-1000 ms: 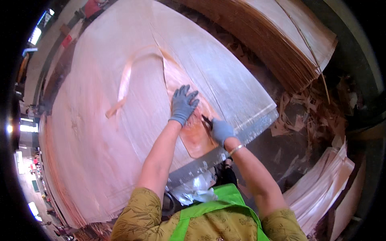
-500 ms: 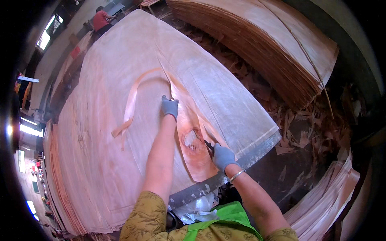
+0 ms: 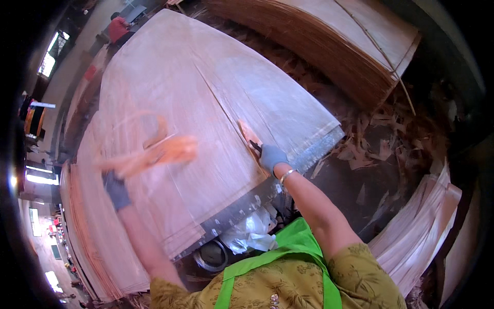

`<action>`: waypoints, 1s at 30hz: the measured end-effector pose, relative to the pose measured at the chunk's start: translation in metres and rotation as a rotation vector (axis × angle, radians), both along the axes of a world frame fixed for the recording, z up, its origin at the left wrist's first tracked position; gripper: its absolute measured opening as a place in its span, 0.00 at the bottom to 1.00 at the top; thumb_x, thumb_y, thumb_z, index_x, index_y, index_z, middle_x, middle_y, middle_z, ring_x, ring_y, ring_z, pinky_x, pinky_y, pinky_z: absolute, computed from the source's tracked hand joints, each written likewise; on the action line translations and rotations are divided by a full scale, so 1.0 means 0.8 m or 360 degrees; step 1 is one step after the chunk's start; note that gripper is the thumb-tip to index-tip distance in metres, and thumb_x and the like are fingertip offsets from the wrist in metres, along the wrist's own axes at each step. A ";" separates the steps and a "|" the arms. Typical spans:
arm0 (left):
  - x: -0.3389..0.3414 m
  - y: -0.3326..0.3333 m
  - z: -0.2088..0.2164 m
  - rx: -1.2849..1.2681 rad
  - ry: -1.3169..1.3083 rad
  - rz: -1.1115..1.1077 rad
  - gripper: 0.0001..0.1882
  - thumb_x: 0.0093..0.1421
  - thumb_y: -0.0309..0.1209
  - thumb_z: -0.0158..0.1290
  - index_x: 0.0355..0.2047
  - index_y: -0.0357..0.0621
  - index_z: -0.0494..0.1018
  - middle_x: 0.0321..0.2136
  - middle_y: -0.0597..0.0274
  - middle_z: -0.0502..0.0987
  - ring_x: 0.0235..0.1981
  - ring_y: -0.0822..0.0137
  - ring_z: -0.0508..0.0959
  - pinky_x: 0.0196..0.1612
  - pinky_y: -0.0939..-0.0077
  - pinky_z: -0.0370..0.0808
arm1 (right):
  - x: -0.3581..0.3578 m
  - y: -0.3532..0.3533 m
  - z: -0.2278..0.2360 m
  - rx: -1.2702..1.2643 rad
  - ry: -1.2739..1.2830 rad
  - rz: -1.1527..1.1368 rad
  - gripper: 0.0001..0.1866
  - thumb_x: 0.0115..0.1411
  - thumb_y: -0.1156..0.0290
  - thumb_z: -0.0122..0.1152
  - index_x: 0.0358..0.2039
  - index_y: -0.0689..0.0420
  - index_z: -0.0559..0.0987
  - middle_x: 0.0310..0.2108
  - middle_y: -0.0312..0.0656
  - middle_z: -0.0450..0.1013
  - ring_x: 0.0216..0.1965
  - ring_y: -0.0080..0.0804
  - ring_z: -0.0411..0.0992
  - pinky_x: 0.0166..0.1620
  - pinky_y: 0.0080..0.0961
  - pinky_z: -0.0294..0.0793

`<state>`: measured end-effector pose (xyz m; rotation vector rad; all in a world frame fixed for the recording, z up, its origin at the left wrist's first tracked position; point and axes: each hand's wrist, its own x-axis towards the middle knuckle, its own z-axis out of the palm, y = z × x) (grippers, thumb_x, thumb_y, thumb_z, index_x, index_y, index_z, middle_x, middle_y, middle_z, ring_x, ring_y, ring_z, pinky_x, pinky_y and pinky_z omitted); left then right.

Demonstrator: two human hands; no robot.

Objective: The person cuts wood veneer sheets using a utility knife and a metal ruler. They measure the sheets, make precise cuts to remove imperfections or specific shapes, and then move the large veneer sheets onto a stack on an adjacent table.

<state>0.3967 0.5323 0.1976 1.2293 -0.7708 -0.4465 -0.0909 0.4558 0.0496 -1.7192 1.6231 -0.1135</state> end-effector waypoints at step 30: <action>-0.469 0.132 -0.186 0.1293 -0.1361 0.1647 0.33 0.56 0.36 0.50 0.59 0.34 0.55 0.58 0.42 0.57 0.56 0.49 0.64 0.57 0.62 0.62 | -0.641 0.013 0.011 -0.0575 -0.0358 -0.0840 0.12 0.52 0.68 0.55 0.35 0.62 0.76 0.31 0.52 0.75 0.35 0.46 0.74 0.40 0.34 0.71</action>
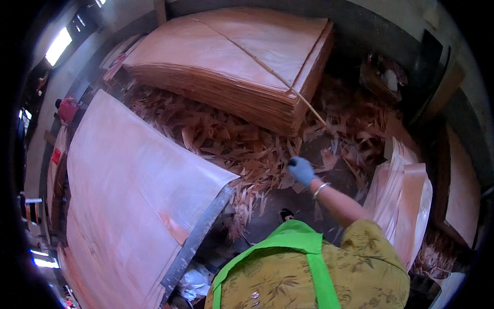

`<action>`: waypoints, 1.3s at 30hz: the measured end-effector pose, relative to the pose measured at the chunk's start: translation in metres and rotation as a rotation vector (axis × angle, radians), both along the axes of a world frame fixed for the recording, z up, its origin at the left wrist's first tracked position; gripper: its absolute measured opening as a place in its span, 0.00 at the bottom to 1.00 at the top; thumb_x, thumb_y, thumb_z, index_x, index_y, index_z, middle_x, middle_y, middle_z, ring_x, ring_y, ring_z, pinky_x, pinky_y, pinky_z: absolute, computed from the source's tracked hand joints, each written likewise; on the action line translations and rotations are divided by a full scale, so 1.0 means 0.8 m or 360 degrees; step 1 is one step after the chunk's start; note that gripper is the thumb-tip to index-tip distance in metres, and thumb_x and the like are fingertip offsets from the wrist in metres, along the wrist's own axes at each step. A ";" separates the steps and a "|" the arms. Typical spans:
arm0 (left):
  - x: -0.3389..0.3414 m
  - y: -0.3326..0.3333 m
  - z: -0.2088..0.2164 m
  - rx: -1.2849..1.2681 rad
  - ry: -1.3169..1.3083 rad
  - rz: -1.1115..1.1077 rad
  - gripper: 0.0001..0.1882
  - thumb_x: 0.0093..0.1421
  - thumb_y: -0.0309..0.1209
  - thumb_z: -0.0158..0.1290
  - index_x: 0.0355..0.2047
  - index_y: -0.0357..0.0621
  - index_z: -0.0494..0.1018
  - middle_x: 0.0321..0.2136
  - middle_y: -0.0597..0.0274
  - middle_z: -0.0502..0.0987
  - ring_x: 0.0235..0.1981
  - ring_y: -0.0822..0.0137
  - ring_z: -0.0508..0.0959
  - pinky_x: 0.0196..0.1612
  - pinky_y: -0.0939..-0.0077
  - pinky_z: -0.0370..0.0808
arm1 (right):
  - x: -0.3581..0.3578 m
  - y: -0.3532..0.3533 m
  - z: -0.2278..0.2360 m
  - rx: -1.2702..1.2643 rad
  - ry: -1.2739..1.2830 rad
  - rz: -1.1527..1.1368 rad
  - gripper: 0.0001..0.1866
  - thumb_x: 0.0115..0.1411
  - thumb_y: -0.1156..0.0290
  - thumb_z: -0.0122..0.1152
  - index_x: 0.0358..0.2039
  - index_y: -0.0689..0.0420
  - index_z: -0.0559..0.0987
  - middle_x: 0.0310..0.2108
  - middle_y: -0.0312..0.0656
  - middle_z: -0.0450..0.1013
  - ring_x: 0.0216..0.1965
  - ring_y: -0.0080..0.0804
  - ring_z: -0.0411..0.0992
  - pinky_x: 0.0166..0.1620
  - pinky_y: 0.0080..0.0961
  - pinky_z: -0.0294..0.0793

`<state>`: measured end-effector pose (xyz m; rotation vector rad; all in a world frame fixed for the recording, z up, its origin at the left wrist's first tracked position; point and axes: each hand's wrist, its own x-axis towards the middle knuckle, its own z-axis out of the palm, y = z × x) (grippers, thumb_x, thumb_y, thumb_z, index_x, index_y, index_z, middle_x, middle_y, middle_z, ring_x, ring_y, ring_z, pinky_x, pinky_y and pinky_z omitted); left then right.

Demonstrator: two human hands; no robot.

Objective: The person cuts wood veneer sheets using a utility knife and a metal ruler. They measure the sheets, make precise cuts to remove imperfections or specific shapes, and then move the large veneer sheets onto a stack on an adjacent table.

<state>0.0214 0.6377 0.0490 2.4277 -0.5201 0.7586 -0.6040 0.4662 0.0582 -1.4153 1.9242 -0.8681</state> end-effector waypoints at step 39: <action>-0.242 -0.262 0.042 -0.0046 -0.0038 0.0889 0.28 0.60 0.36 0.49 0.57 0.31 0.60 0.55 0.39 0.63 0.58 0.47 0.62 0.61 0.59 0.56 | 0.190 -0.814 -0.086 0.0456 -0.0525 0.1713 0.01 0.56 0.75 0.54 0.29 0.57 0.73 0.21 0.30 0.67 0.22 0.18 0.65 0.25 0.17 0.65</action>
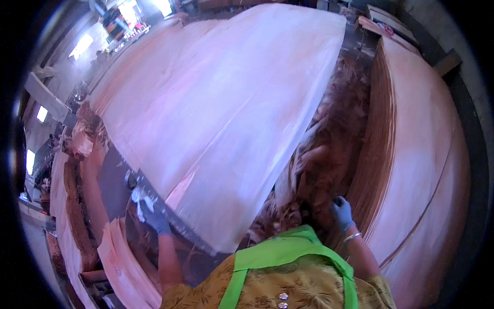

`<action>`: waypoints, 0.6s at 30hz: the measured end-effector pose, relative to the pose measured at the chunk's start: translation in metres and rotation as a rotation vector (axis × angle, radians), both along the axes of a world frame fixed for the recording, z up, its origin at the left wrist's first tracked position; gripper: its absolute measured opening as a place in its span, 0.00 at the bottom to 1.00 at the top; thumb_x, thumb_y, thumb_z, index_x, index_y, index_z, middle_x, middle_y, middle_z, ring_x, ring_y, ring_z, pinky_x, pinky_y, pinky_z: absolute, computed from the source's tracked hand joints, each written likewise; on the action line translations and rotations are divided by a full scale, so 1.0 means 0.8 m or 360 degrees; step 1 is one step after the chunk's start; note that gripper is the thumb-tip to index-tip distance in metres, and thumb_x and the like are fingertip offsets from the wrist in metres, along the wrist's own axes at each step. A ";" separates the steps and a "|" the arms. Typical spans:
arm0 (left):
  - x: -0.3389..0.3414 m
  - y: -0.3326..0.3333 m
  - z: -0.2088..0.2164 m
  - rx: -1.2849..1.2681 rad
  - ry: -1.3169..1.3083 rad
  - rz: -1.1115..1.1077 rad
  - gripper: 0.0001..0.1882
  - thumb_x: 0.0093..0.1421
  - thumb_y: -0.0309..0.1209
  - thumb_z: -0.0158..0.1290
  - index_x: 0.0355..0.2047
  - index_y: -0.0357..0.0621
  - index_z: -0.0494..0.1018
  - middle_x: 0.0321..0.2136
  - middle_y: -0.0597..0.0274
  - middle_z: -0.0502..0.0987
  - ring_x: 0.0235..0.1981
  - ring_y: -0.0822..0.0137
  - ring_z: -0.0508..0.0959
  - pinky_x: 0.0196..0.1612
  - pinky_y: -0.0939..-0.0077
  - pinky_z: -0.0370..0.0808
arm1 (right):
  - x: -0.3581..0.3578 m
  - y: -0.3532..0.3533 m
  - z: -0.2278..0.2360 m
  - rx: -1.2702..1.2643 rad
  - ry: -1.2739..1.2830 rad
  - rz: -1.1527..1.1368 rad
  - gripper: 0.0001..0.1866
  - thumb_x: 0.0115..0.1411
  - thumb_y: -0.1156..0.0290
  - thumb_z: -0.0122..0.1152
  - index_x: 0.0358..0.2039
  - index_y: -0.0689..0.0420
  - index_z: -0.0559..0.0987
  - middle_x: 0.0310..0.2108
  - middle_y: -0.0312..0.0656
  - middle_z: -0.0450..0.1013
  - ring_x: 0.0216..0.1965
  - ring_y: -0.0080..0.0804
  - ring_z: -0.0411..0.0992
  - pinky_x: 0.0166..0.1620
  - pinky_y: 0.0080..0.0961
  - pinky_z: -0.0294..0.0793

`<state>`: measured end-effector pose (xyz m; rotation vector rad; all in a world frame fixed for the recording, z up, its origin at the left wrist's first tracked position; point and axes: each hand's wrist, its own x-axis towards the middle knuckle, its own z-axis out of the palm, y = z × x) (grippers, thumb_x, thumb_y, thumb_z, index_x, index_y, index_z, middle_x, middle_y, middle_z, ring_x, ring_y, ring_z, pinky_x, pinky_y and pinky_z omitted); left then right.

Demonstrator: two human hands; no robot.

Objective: The person cuts wood veneer sheets using a utility knife and a metal ruler. They measure the sheets, make precise cuts to remove imperfections or specific shapes, and then move the large veneer sheets onto a stack on an adjacent table.

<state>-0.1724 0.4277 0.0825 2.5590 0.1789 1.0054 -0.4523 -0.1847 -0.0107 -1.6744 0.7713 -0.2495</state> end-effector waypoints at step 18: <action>-0.018 -0.198 0.135 0.0058 -0.0209 0.0068 0.22 0.62 0.28 0.44 0.56 0.37 0.62 0.56 0.47 0.64 0.57 0.51 0.64 0.60 0.59 0.57 | 0.454 -0.266 0.142 -0.0521 -0.0517 0.0803 0.10 0.58 0.67 0.56 0.27 0.60 0.78 0.19 0.29 0.69 0.24 0.16 0.61 0.24 0.20 0.63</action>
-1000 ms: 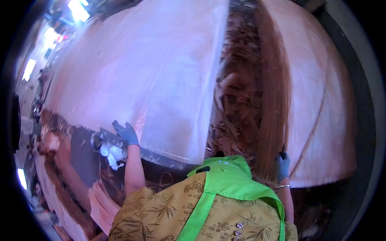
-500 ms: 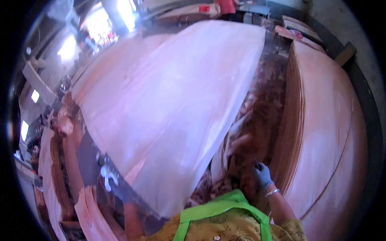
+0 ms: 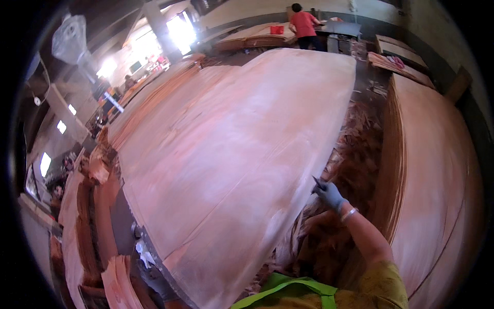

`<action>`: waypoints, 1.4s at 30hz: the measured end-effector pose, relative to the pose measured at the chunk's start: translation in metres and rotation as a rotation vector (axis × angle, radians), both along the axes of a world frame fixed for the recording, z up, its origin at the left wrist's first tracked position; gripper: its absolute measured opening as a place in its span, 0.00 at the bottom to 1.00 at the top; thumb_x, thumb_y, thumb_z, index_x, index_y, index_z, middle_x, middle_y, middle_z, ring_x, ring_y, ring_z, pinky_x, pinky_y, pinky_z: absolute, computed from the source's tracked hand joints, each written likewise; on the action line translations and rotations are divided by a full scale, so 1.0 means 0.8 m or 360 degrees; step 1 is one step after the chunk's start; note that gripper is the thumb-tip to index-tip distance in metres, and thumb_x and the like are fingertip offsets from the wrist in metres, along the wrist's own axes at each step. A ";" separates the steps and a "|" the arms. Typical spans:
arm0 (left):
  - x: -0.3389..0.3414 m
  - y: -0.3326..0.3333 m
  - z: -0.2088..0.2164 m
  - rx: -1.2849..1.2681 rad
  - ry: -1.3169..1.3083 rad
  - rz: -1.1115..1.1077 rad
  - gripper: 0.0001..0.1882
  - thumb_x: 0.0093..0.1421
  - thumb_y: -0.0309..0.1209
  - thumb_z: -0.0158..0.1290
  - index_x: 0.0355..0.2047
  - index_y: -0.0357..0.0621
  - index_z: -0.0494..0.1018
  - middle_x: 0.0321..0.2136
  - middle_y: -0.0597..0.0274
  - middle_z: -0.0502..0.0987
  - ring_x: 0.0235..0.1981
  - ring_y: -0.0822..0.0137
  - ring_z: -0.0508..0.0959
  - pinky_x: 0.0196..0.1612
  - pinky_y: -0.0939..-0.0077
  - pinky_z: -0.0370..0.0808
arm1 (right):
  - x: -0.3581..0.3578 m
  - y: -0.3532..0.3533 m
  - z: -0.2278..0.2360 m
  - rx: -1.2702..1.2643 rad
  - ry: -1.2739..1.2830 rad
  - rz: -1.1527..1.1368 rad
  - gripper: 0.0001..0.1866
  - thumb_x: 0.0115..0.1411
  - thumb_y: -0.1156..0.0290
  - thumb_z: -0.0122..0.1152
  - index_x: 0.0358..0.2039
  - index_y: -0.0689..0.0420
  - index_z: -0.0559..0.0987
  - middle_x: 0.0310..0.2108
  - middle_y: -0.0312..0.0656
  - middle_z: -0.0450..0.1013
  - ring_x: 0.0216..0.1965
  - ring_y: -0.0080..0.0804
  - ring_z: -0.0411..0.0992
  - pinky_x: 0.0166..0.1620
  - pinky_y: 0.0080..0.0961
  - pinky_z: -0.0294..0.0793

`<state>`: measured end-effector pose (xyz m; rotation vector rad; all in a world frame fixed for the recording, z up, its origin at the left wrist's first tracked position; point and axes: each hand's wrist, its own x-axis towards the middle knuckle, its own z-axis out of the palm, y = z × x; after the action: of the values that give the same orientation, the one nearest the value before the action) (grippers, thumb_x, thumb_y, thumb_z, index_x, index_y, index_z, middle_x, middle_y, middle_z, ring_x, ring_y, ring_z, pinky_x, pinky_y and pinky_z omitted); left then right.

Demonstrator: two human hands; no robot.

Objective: The person cuts wood veneer sheets using a utility knife and a metal ruler. They measure the sheets, make precise cuts to remove imperfections or specific shapes, and then move the large veneer sheets onto a stack on an adjacent table.

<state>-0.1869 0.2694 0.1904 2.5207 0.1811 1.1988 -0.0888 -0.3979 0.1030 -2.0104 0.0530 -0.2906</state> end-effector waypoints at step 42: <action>0.519 0.075 0.297 -0.1021 0.0339 -0.1044 0.22 0.62 0.38 0.47 0.51 0.35 0.69 0.37 0.61 0.77 0.23 0.77 0.70 0.26 0.83 0.66 | 0.472 0.721 0.352 0.1056 0.0035 0.0998 0.10 0.55 0.64 0.62 0.28 0.58 0.76 0.14 0.33 0.66 0.11 0.16 0.58 0.14 0.15 0.55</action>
<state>0.2284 0.3291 0.4277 1.8944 -0.1785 0.4994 0.2887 0.1787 0.3848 -1.2845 -0.4108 0.1436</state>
